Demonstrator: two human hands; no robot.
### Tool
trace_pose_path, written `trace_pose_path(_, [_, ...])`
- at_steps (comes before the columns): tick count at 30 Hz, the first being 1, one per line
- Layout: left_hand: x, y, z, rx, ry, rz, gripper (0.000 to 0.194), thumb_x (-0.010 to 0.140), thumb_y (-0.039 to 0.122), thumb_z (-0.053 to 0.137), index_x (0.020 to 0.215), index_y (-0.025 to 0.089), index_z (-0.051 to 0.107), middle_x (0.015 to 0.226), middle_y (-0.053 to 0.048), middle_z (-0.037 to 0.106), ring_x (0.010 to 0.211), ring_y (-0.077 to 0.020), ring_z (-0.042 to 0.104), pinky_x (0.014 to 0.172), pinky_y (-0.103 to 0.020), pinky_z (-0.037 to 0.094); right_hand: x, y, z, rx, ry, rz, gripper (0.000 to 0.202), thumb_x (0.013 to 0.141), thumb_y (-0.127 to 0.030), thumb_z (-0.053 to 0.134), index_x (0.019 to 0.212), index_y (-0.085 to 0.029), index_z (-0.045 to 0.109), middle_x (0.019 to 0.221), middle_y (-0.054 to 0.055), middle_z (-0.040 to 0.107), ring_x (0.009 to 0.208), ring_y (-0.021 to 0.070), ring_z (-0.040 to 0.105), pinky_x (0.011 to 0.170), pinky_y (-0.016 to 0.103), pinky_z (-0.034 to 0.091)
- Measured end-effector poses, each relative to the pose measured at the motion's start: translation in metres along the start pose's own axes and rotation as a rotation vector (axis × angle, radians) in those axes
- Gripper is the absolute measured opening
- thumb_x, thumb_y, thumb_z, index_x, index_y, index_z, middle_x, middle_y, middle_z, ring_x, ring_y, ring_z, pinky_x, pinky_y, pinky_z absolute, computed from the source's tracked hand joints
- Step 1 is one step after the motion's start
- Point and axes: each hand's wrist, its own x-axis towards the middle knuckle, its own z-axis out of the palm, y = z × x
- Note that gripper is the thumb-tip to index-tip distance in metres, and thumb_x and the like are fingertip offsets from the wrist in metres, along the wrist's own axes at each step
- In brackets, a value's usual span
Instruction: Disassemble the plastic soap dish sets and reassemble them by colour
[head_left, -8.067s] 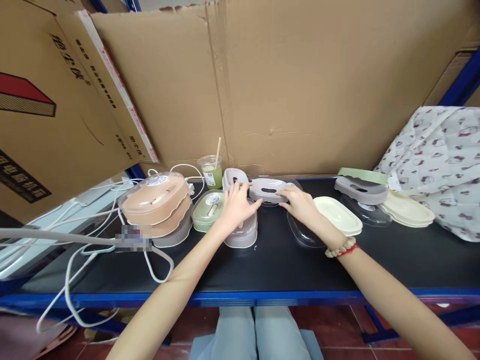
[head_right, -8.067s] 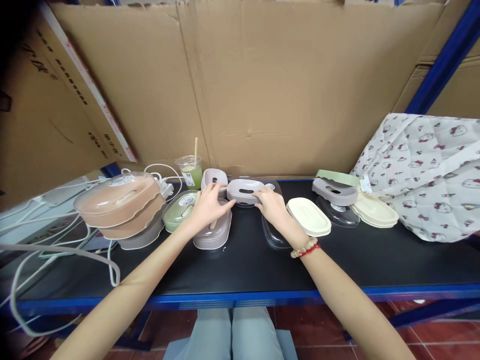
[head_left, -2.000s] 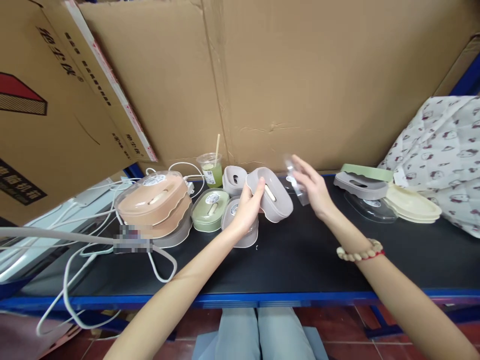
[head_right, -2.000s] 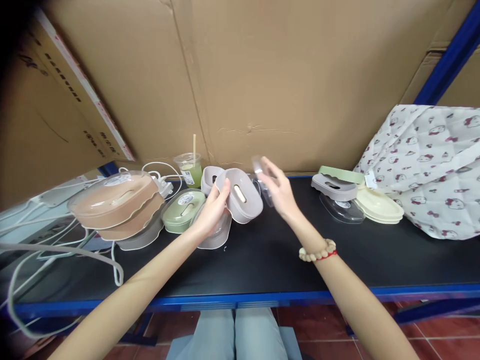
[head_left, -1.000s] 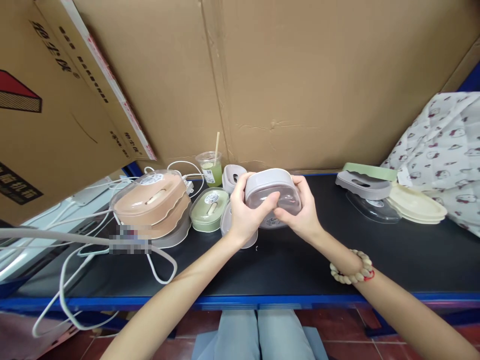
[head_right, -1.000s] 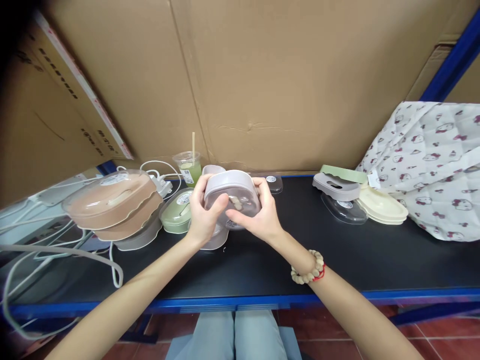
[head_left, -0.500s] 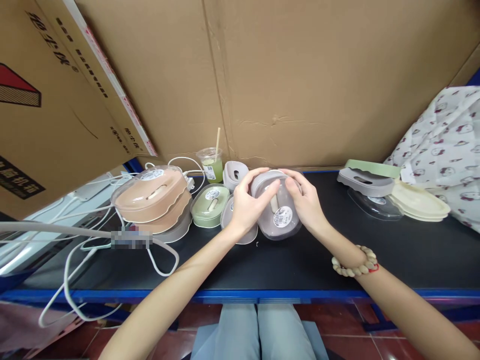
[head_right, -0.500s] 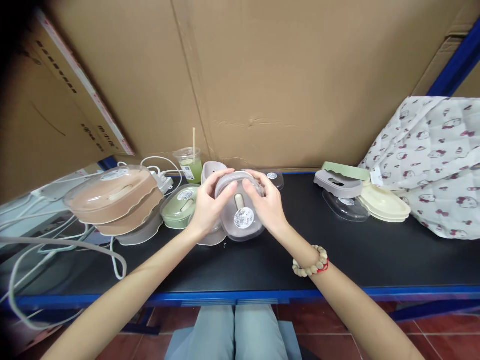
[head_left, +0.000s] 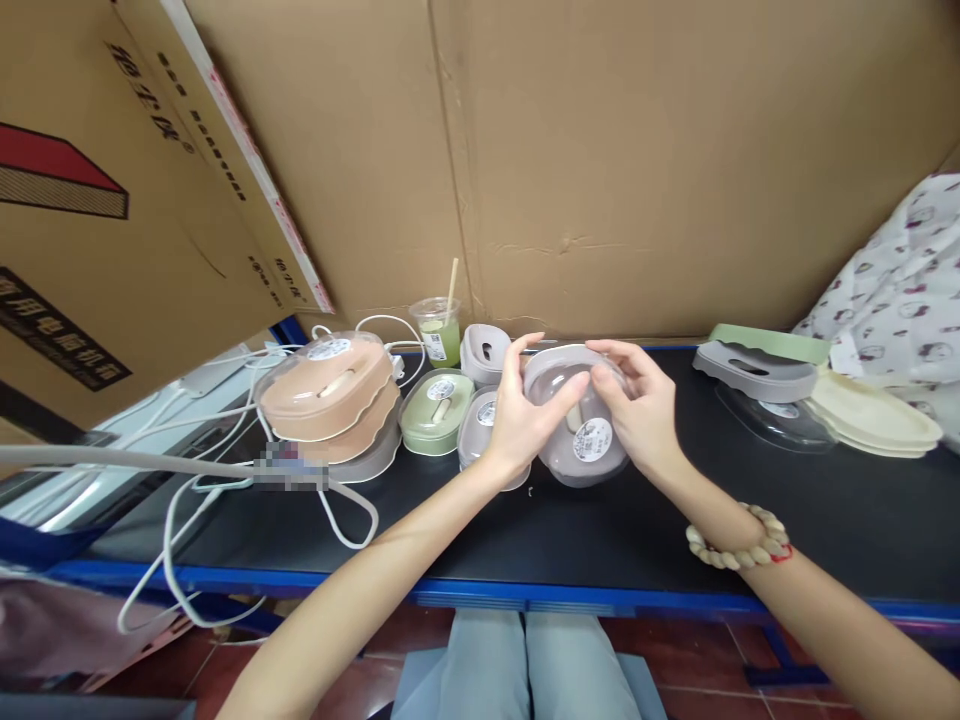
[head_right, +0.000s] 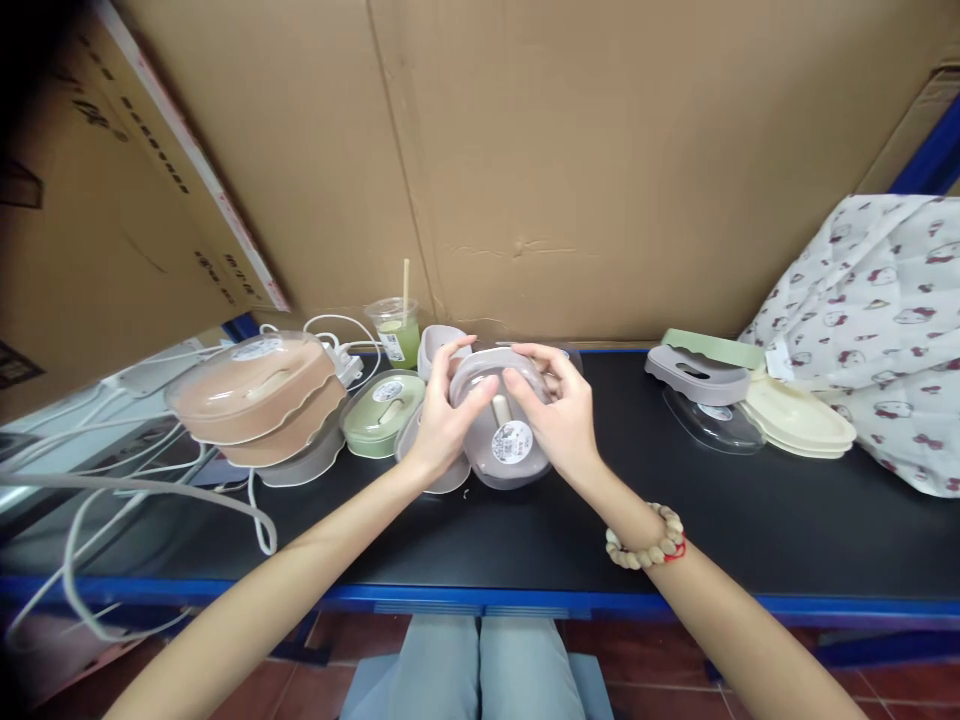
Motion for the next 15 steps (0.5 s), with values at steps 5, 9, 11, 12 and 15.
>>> trace_pose_path(5, [0.003, -0.001, 0.001, -0.016, -0.002, -0.225, 0.058, 0.068, 0.035, 0.077, 0.117, 0.025, 0.046, 0.098, -0.002, 0.064, 0.095, -0.0195, 0.063, 0.087, -0.035, 0.047, 0.002, 0.006, 0.003, -0.014, 0.085, 0.032, 0.046, 0.067, -0.068, 0.065, 0.083, -0.025, 0.061, 0.083, 0.003, 0.068, 0.077, 0.0198, 0.066, 0.070, 0.034, 0.054])
trace_pose_path(9, [0.001, -0.008, 0.003, 0.015, -0.033, -0.357, 0.071, 0.061, 0.045, 0.082, 0.118, 0.025, 0.046, 0.111, -0.009, 0.065, 0.105, -0.0247, 0.062, 0.090, -0.037, 0.047, 0.007, 0.007, 0.003, -0.008, 0.250, 0.100, 0.045, 0.063, -0.067, 0.066, 0.076, -0.024, 0.058, 0.079, 0.003, 0.065, 0.074, 0.0206, 0.063, 0.068, 0.036, 0.053])
trace_pose_path(11, [-0.001, -0.011, 0.002, 0.056, -0.089, -0.357, 0.064, 0.059, 0.053, 0.081, 0.108, 0.023, 0.053, 0.112, -0.011, 0.066, 0.105, -0.0278, 0.062, 0.090, -0.040, 0.047, 0.010, 0.007, 0.001, 0.001, 0.263, 0.162, 0.043, 0.063, -0.064, 0.066, 0.078, -0.025, 0.058, 0.081, 0.004, 0.064, 0.077, 0.0221, 0.063, 0.070, 0.038, 0.053])
trace_pose_path(12, [-0.001, -0.012, 0.002, 0.073, -0.112, -0.338, 0.060, 0.059, 0.056, 0.079, 0.103, 0.023, 0.056, 0.110, -0.011, 0.067, 0.103, -0.0287, 0.063, 0.089, -0.041, 0.048, 0.012, 0.006, 0.000, 0.013, 0.221, 0.212, 0.042, 0.062, -0.062, 0.066, 0.081, -0.025, 0.058, 0.083, 0.005, 0.065, 0.080, 0.0233, 0.064, 0.072, 0.039, 0.053])
trace_pose_path(15, [0.002, -0.009, 0.000, 0.098, -0.108, -0.298, 0.053, 0.065, 0.060, 0.073, 0.100, 0.023, 0.060, 0.106, -0.011, 0.070, 0.101, -0.0300, 0.064, 0.088, -0.044, 0.049, 0.017, 0.003, -0.001, 0.053, 0.003, 0.354, 0.048, 0.056, -0.058, 0.070, 0.091, -0.027, 0.061, 0.094, 0.009, 0.069, 0.089, 0.0276, 0.066, 0.079, 0.043, 0.052])
